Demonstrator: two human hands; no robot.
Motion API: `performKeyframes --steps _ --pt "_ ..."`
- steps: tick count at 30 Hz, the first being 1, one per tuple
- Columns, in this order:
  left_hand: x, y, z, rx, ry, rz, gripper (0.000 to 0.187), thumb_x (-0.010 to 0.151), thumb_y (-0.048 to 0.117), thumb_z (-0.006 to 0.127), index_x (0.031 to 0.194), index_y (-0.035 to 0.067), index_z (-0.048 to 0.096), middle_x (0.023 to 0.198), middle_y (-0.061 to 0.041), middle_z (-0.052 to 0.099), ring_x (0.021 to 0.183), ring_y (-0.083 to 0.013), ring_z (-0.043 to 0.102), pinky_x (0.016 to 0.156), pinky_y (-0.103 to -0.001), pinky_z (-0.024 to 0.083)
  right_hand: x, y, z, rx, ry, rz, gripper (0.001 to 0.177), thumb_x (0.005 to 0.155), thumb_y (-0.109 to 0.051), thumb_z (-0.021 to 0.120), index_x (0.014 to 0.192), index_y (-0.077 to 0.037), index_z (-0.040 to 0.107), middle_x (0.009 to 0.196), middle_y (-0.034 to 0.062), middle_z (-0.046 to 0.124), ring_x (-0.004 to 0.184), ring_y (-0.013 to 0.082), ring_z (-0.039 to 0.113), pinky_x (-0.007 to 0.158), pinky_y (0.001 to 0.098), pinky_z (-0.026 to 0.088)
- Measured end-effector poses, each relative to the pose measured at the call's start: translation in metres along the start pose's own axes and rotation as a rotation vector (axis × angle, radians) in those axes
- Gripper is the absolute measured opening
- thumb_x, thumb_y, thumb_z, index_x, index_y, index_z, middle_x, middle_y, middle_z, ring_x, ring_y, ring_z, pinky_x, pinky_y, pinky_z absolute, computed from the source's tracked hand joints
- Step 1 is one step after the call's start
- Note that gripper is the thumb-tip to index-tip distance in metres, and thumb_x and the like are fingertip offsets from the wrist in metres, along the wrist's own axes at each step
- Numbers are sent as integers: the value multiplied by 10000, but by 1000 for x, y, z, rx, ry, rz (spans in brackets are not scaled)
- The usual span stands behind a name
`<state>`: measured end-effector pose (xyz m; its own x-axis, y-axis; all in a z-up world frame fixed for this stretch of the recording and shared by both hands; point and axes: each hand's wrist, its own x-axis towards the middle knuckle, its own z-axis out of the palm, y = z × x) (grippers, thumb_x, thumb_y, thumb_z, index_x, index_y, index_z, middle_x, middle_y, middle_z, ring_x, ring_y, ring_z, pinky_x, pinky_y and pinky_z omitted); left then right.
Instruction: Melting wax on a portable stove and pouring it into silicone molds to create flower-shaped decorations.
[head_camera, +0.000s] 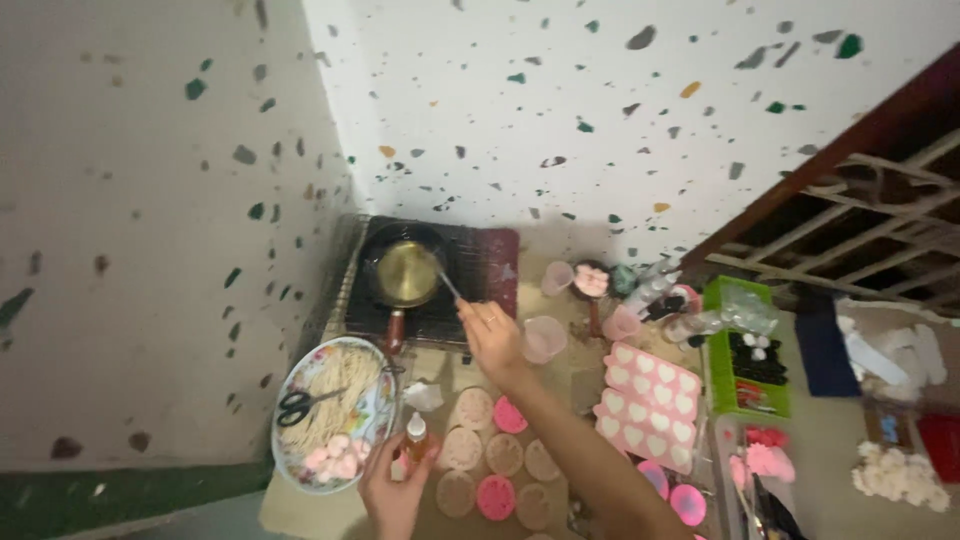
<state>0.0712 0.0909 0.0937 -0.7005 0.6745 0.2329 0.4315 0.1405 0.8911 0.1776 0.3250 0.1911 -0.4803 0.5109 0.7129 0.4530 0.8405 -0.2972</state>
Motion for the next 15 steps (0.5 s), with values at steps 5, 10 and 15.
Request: performKeyframes --steps 5,10,15 --pt "16 36 5 -42 -100 -60 468 666 168 896 1081 29 731 951 -93 724 821 -230 694 768 -352 552 -53 72 12 162 213 315 128 923 -38 655 1042 -15 697 1027 130 737 922 270 696 826 385 559" --pt "36 52 27 -58 -172 -48 458 696 175 881 1102 21 732 936 -84 732 820 -217 689 761 -353 550 -63 119 -81 108 364 875 217 979 -200 666 991 5 737 821 117 723 739 175 650 689 354 521" --pt "33 40 77 -74 -265 -1 449 721 196 896 1095 13 728 1005 -107 726 888 -221 691 804 -357 554 -132 168 -83 31 150 932 300 1013 -252 634 965 23 743 747 119 713 666 179 655 636 353 502"
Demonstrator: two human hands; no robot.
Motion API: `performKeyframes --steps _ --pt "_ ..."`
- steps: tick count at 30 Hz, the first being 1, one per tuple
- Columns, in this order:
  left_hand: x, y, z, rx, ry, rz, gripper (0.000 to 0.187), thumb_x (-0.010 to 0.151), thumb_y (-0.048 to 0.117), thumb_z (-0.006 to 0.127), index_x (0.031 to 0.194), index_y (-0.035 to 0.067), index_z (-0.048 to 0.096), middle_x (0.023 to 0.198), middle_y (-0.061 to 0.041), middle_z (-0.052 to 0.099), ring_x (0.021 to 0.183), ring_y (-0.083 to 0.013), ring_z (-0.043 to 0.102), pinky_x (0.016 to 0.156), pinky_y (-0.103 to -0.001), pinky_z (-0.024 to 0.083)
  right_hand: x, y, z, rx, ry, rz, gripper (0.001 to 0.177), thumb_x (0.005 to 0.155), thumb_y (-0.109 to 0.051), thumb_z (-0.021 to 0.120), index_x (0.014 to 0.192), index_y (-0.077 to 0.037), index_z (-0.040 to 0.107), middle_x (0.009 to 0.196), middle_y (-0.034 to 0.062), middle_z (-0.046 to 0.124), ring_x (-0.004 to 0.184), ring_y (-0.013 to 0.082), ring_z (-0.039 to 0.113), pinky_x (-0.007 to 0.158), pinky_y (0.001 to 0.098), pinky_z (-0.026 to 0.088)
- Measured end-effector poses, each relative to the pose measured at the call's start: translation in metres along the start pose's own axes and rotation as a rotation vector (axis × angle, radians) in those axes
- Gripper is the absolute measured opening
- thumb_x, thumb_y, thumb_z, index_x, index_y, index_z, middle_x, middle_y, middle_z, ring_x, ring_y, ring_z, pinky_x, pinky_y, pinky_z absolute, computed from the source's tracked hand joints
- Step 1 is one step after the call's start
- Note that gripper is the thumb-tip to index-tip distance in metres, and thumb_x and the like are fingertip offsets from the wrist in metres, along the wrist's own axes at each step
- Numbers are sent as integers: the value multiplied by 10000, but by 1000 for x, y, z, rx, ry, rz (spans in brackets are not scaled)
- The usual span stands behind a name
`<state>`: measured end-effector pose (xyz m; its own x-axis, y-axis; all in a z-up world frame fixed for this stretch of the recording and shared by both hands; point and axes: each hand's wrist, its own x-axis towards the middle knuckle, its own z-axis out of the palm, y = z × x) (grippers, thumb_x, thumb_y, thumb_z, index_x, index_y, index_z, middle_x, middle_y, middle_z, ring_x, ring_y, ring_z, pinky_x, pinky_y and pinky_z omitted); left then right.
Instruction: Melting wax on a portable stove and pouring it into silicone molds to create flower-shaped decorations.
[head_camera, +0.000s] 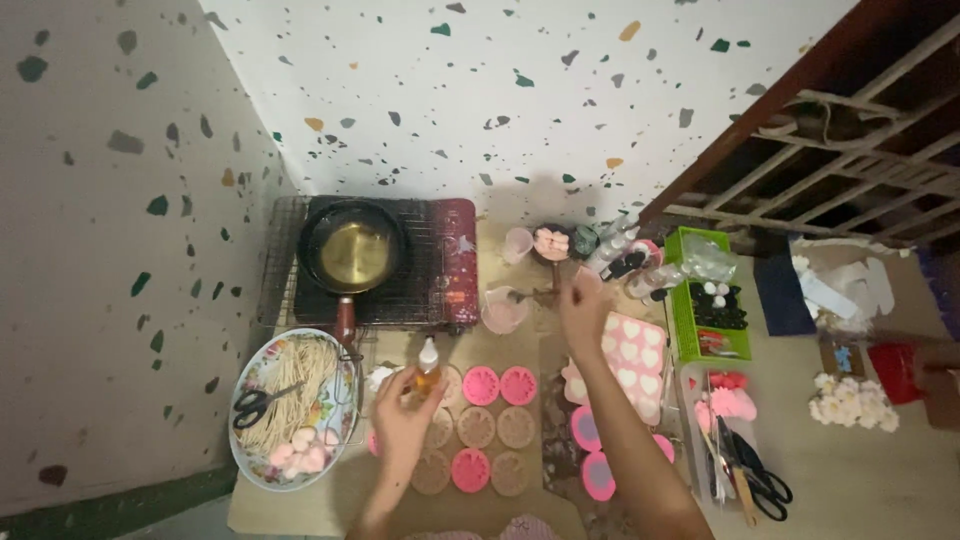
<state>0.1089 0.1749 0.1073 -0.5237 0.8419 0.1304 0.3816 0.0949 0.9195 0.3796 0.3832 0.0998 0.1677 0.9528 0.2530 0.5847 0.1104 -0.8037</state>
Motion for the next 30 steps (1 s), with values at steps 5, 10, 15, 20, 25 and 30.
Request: performKeyframes --steps 5,10,15,20,25,30 --pt "9 58 14 -29 -123 18 441 716 204 908 1074 23 723 989 -117 728 896 -244 710 792 -365 565 -16 4 8 -47 -131 132 313 942 -306 657 1050 -22 731 801 137 730 689 216 707 648 356 533" --pt "16 86 21 -34 -129 182 421 706 161 900 1062 25 722 989 -133 722 914 -299 695 793 -389 559 -58 -66 -35 140 -101 161 344 995 -343 616 1011 -19 732 836 143 729 754 215 677 675 357 517" --pt "10 82 33 64 -205 430 395 724 134 869 1051 25 676 974 -136 690 920 -346 654 805 -439 539 -83 -163 -70 -159 -498 -1 411 799 -390 807 841 7 708 669 160 718 577 236 700 558 373 520" --pt "-5 73 39 49 -298 474 419 715 131 867 1075 20 685 978 -147 693 926 -360 654 809 -449 535 -98 -129 -67 -102 -513 -160 321 825 -362 794 874 -49 747 704 131 717 601 264 731 568 368 564" --pt "-14 73 32 -70 -488 407 427 717 137 869 1101 33 714 1002 -133 728 948 -318 694 829 -411 557 -98 -148 -106 -222 -794 -174 357 809 -343 824 1037 -76 755 743 161 669 675 327 685 615 415 535" --pt "-18 79 22 -65 -656 339 478 717 143 869 1153 25 714 1013 -128 730 934 -293 705 802 -388 564 -99 -201 -146 -235 -798 33 570 738 -258 822 1262 -128 641 882 119 699 743 313 705 692 410 551"
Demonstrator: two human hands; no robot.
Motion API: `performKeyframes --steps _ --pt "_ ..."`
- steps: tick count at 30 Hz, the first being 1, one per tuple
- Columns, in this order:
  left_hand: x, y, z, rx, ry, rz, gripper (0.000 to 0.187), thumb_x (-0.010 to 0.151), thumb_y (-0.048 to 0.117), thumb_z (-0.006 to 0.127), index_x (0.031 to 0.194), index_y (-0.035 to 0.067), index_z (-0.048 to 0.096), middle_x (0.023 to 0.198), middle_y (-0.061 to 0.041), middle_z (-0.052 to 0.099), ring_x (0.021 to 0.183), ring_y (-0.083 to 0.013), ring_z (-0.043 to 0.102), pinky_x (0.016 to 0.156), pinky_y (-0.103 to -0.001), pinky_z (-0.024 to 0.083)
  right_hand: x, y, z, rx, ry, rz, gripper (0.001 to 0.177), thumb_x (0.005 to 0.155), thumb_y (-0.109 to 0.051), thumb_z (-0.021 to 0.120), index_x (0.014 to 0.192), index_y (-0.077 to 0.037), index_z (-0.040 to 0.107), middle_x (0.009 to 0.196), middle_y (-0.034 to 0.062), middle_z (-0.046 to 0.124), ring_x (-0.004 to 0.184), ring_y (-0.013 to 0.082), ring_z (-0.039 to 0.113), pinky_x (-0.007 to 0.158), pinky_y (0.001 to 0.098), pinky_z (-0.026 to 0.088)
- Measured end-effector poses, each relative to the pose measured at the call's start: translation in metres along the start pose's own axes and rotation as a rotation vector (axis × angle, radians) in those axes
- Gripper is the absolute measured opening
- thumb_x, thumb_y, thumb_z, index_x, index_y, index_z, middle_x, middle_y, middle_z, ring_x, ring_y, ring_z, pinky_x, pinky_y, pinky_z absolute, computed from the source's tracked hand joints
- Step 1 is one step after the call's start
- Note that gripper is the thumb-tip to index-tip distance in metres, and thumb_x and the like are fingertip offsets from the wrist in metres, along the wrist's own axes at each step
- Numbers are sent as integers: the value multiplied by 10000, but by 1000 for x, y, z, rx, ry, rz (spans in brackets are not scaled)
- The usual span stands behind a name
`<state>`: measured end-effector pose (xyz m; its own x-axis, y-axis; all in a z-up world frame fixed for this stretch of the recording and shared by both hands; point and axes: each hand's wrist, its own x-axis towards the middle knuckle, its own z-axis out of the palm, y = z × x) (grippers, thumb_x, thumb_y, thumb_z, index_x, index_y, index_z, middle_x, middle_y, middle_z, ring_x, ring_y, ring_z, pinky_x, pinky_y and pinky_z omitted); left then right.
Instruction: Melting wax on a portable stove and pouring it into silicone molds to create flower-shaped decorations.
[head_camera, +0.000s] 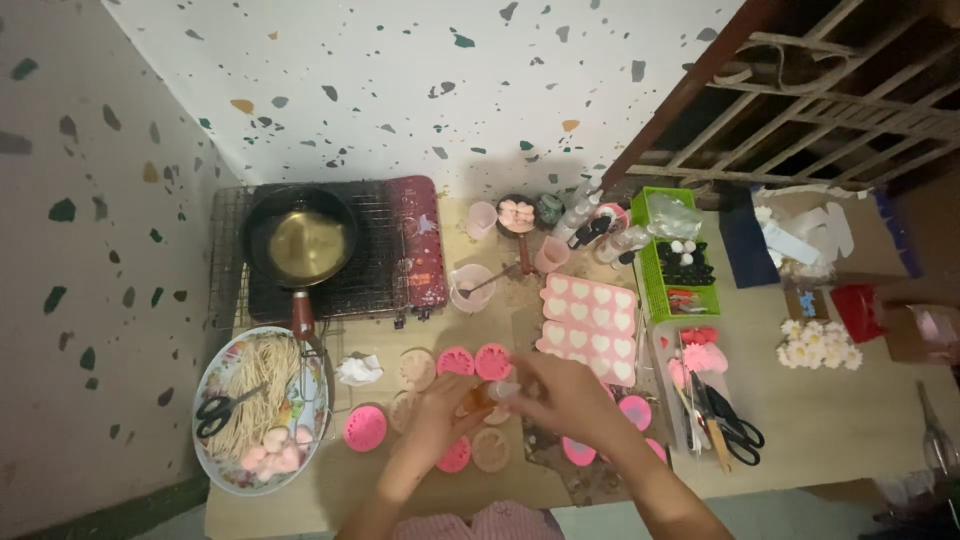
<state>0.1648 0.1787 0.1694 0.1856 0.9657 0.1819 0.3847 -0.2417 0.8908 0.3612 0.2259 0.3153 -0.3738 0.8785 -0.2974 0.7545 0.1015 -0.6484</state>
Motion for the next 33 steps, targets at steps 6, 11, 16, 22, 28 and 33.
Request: performKeyframes --steps 6,11,16,22,28,33 --pt "0 -16 13 81 -72 34 489 740 151 856 1183 39 682 1001 -132 707 964 -328 665 805 -426 537 -2 67 37 -176 123 -388 263 869 -102 710 1126 -62 669 1040 129 675 971 344 660 809 430 550" --pt "4 -26 17 22 -115 -27 467 759 118 828 1194 40 677 1052 -134 707 1011 -328 667 854 -423 535 2 81 27 -202 253 -443 296 800 -41 677 1093 -72 703 1078 101 697 974 309 684 797 390 565" --pt "2 -34 18 -20 34 -54 432 764 141 849 1161 49 706 1085 -130 723 1021 -317 693 879 -404 546 83 205 54 297 580 50 157 856 -125 779 995 -58 751 917 47 767 782 172 682 684 339 543" --pt "2 -31 3 5 187 -273 476 711 151 870 1150 52 716 1116 -134 731 1024 -299 715 855 -378 564 158 306 156 218 724 341 191 803 -148 762 956 -34 771 852 137 770 753 222 740 716 355 566" --pt "5 -79 3 -25 344 -164 482 724 163 868 1160 24 718 1124 -139 746 1024 -262 734 875 -362 572 180 260 140 -3 901 267 180 887 -168 761 1015 -42 784 985 160 765 877 295 710 798 388 536" --pt "35 -75 -10 -29 321 -364 447 755 188 860 1166 53 749 948 -117 734 858 -238 725 773 -358 568 228 249 132 771 349 220 597 844 -213 798 1392 -194 563 936 79 683 766 200 597 636 370 450"
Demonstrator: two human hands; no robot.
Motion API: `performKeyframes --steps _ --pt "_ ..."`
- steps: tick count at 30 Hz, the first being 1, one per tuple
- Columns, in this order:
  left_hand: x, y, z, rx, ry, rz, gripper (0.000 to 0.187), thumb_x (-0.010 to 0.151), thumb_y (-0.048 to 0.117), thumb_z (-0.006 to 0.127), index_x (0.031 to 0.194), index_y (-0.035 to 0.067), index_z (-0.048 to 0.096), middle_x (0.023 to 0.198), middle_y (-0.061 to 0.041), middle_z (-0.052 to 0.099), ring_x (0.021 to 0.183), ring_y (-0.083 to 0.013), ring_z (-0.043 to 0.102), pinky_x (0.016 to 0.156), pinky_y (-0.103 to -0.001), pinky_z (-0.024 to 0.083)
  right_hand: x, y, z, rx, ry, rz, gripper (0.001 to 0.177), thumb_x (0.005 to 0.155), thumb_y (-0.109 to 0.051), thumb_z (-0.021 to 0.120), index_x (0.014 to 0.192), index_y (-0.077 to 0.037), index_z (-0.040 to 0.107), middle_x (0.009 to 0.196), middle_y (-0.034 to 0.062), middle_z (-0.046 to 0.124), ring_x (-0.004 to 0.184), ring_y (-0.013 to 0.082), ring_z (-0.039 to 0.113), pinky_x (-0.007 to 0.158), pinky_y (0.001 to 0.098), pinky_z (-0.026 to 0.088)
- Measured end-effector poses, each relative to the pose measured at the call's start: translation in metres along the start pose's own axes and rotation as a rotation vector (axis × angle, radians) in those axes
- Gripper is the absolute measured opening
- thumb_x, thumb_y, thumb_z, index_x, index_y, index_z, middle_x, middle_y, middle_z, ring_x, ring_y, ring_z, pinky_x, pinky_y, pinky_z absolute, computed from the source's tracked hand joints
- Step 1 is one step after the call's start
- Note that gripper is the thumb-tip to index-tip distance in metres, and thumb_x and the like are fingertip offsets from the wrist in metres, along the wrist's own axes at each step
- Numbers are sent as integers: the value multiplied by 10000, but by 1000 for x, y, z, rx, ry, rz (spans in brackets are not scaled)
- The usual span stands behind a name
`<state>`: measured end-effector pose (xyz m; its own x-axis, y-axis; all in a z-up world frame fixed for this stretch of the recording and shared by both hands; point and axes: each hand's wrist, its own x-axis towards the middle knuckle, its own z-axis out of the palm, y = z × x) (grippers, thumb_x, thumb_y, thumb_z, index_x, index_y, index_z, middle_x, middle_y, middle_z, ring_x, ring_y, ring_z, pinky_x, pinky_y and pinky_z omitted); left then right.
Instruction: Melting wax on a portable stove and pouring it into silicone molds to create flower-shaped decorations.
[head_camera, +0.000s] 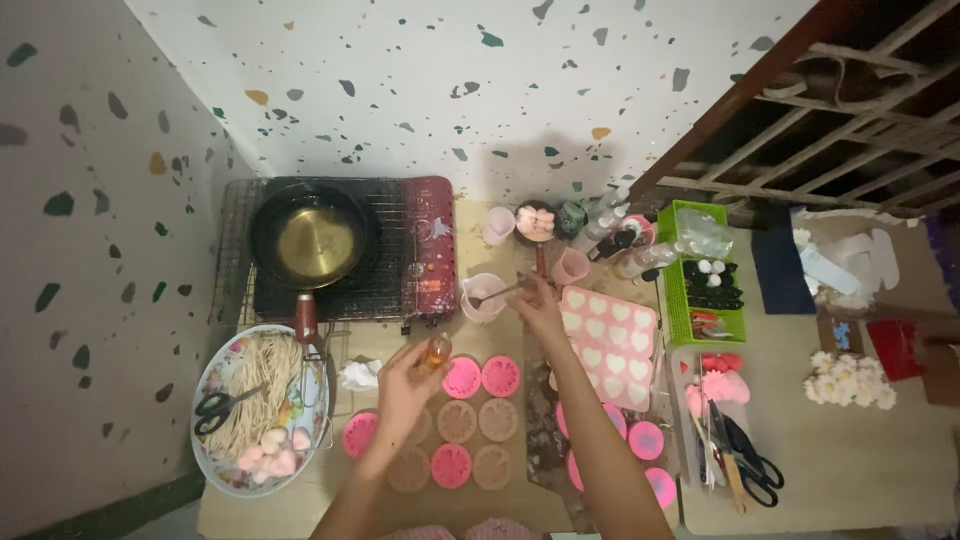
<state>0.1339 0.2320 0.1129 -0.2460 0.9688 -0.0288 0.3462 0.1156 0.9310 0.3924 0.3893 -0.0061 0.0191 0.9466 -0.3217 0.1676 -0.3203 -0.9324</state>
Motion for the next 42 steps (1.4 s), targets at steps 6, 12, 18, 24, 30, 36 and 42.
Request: performKeyframes --steps 6,12,18,24,30,36,42 --pt "30 -6 11 -6 116 166 423 771 175 854 1140 21 717 958 -121 725 851 -252 716 767 -366 563 -42 -48 12 -776 -33 -544 184 995 -248 668 1125 -155 759 1007 96 755 919 274 722 807 365 545" --pt "57 -4 11 97 64 204 410 783 188 851 1119 3 707 991 -154 726 909 -302 717 802 -391 561 -108 -83 -12 -640 -97 -598 292 955 -159 606 1213 -75 714 1117 179 702 1035 376 658 864 413 520" --pt "78 -10 24 206 34 363 421 753 167 844 1110 -13 711 1060 -184 720 971 -363 692 848 -426 556 -93 -51 -35 86 279 -128 320 1083 -248 532 1145 13 706 921 142 680 733 217 624 622 360 531" --pt "95 -8 33 359 -129 257 400 773 174 822 1128 22 717 1060 -189 721 990 -362 686 891 -434 552 -75 -46 -48 418 326 -40 332 1069 -254 514 1123 41 657 891 117 702 747 162 681 610 308 562" --pt "103 -22 45 399 -89 394 435 686 163 846 1100 69 748 1128 -275 689 1054 -430 665 939 -475 527 -73 -54 -44 405 295 -68 362 1088 -261 490 1111 55 665 860 122 700 693 169 656 586 300 555" --pt "107 -18 48 468 -153 302 419 675 171 852 1071 84 751 1135 -293 676 1028 -434 668 923 -475 528 -65 -49 -46 412 274 -84 356 1076 -262 481 1091 48 656 856 127 706 680 173 677 585 296 559" --pt "113 -28 54 491 -149 357 348 703 171 841 1036 105 765 990 -253 707 990 -412 678 952 -492 526 -62 -44 -48 392 260 -51 355 1073 -264 489 1091 46 660 850 128 705 681 166 667 579 288 546"
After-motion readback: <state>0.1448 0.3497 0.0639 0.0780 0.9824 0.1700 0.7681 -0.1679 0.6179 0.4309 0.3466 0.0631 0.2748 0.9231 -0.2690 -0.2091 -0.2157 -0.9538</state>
